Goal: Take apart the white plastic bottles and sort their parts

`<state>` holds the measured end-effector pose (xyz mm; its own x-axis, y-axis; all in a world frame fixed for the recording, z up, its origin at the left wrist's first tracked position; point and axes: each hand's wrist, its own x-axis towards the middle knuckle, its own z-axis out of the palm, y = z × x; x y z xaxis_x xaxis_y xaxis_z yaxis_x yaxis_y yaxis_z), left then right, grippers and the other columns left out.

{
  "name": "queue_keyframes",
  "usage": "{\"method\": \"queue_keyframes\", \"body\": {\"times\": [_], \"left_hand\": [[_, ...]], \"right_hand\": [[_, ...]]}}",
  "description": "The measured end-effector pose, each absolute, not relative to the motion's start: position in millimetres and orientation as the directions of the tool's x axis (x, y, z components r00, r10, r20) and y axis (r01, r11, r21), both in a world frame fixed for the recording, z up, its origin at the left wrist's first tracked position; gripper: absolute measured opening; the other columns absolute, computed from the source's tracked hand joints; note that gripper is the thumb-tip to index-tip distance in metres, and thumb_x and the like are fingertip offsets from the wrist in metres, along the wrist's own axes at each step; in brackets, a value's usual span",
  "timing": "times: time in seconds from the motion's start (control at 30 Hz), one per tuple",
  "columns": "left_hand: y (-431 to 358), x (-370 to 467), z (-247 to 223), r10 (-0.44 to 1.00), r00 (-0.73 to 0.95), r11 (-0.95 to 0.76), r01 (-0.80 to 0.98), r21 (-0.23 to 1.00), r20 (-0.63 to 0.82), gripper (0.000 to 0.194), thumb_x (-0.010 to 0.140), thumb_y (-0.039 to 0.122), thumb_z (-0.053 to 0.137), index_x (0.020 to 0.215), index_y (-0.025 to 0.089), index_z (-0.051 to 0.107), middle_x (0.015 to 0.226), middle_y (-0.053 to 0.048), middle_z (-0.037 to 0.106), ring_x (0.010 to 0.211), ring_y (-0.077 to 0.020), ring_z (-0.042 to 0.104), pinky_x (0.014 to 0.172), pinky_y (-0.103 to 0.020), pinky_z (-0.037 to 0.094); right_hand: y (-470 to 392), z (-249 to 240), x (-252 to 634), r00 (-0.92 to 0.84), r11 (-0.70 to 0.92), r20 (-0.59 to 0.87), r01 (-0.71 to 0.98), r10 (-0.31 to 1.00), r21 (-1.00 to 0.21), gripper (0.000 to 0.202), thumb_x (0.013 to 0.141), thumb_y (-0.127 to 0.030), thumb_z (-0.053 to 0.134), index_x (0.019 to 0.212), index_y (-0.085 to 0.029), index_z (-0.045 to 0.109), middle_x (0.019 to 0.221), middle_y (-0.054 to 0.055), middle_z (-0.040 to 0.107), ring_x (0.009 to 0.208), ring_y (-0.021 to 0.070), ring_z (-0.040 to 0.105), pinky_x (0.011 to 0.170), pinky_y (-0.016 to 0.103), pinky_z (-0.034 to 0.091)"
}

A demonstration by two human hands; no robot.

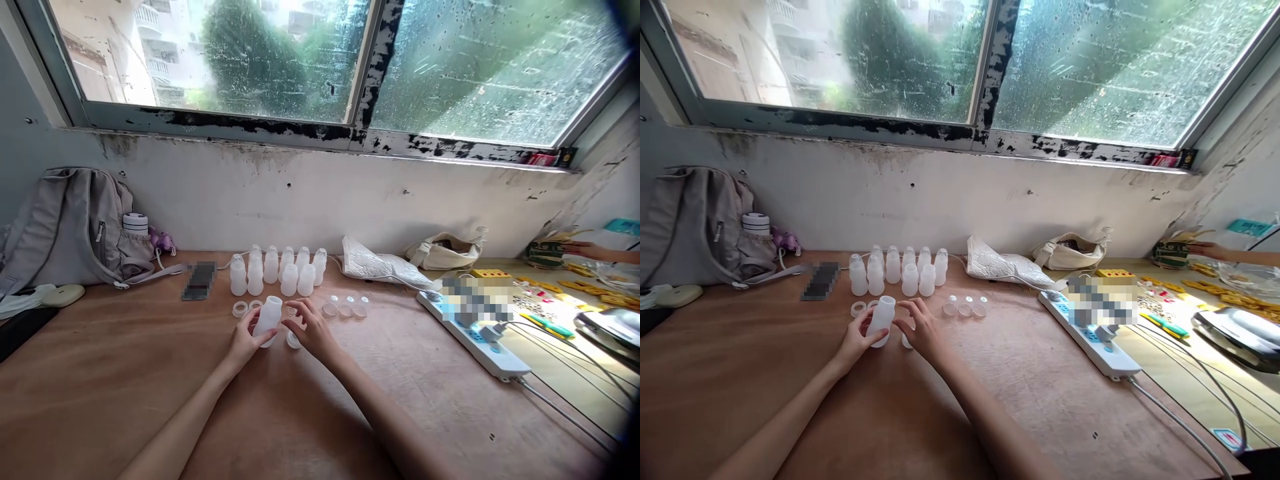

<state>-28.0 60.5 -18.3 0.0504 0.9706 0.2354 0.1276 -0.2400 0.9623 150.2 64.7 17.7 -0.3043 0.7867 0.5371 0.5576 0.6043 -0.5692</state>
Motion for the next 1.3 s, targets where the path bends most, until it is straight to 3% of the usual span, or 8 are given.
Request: {"method": "queue_keyframes", "body": {"times": [0.27, 0.4, 0.53, 0.7, 0.87, 1.03, 1.3], "left_hand": [[67.2, -33.8, -21.7, 0.917, 0.06, -0.398, 0.242, 0.885, 0.395, 0.058, 0.064, 0.035, 0.067, 0.117, 0.021, 0.048, 0.107, -0.007, 0.051, 0.099, -0.0206, 0.051, 0.085, -0.034, 0.043], [72.0, -38.4, -24.0, 0.861, -0.003, -0.461, 0.422, 0.781, 0.509, 0.063, 0.068, 0.035, 0.064, 0.124, 0.022, 0.038, 0.117, -0.008, 0.045, 0.108, -0.0219, 0.045, 0.09, -0.036, 0.04], [75.4, -45.6, -27.6, 0.798, -0.015, -0.438, 0.673, 0.596, 0.603, 0.037, 0.077, 0.028, 0.052, 0.114, 0.021, 0.047, 0.112, -0.008, 0.048, 0.106, -0.0202, 0.046, 0.091, -0.035, 0.038], [75.1, -50.4, -33.9, 0.829, 0.063, -0.363, 0.817, 0.448, 0.556, 0.03, 0.078, 0.029, 0.049, 0.106, 0.021, 0.055, 0.115, -0.01, 0.051, 0.11, -0.0253, 0.043, 0.094, -0.044, 0.031], [71.5, -48.8, -34.9, 0.885, 0.111, -0.249, 0.933, 0.259, 0.452, 0.038, 0.082, 0.035, 0.042, 0.117, 0.021, 0.048, 0.122, -0.011, 0.048, 0.112, -0.0256, 0.041, 0.096, -0.051, 0.024], [69.0, -48.5, -32.3, 0.896, 0.125, -0.235, 0.948, 0.216, 0.427, 0.038, 0.083, 0.034, 0.038, 0.119, 0.022, 0.046, 0.122, -0.011, 0.048, 0.113, -0.0256, 0.04, 0.096, -0.052, 0.023], [70.2, -47.4, -33.5, 0.895, 0.118, -0.226, 0.951, 0.21, 0.43, 0.039, 0.084, 0.034, 0.037, 0.12, 0.019, 0.044, 0.123, -0.011, 0.047, 0.116, -0.0256, 0.037, 0.096, -0.052, 0.022]], "right_hand": [[76.5, 38.7, 132.6, -0.39, 0.684, 0.564, 0.468, 0.728, -0.56, 0.011, 0.08, -0.026, 0.052, 0.09, -0.021, 0.052, 0.09, 0.004, 0.051, 0.07, 0.0127, 0.053, 0.06, 0.025, 0.047], [92.2, 49.5, 129.3, -0.422, 0.717, 0.596, 0.544, 0.683, -0.436, 0.004, 0.081, -0.019, 0.049, 0.08, -0.018, 0.053, 0.085, 0.004, 0.052, 0.067, 0.0119, 0.053, 0.064, 0.025, 0.044], [118.0, 64.0, 125.6, -0.427, 0.654, 0.581, 0.711, 0.693, -0.258, 0.004, 0.08, -0.014, 0.051, 0.081, -0.016, 0.054, 0.088, 0.006, 0.054, 0.069, 0.0132, 0.054, 0.06, 0.024, 0.042], [148.5, 71.5, 118.4, -0.478, 0.564, 0.469, 0.824, 0.743, -0.054, 0.009, 0.081, -0.011, 0.049, 0.085, -0.015, 0.056, 0.092, 0.007, 0.056, 0.069, 0.014, 0.055, 0.061, 0.024, 0.042], [171.4, 62.5, 110.8, -0.507, 0.56, 0.448, 0.829, 0.736, 0.019, 0.014, 0.079, -0.005, 0.05, 0.082, -0.015, 0.058, 0.088, 0.007, 0.058, 0.084, 0.0164, 0.054, 0.086, 0.031, 0.036], [184.6, 52.7, 106.3, -0.504, 0.531, 0.423, 0.845, 0.753, 0.063, 0.015, 0.079, -0.004, 0.047, 0.082, -0.015, 0.058, 0.087, 0.007, 0.059, 0.08, 0.0155, 0.055, 0.095, 0.035, 0.028], [186.0, 53.4, 101.6, -0.479, 0.491, 0.4, 0.868, 0.781, 0.08, 0.018, 0.081, -0.005, 0.044, 0.084, -0.015, 0.059, 0.087, 0.009, 0.06, 0.079, 0.0181, 0.055, 0.095, 0.04, 0.025]]}}
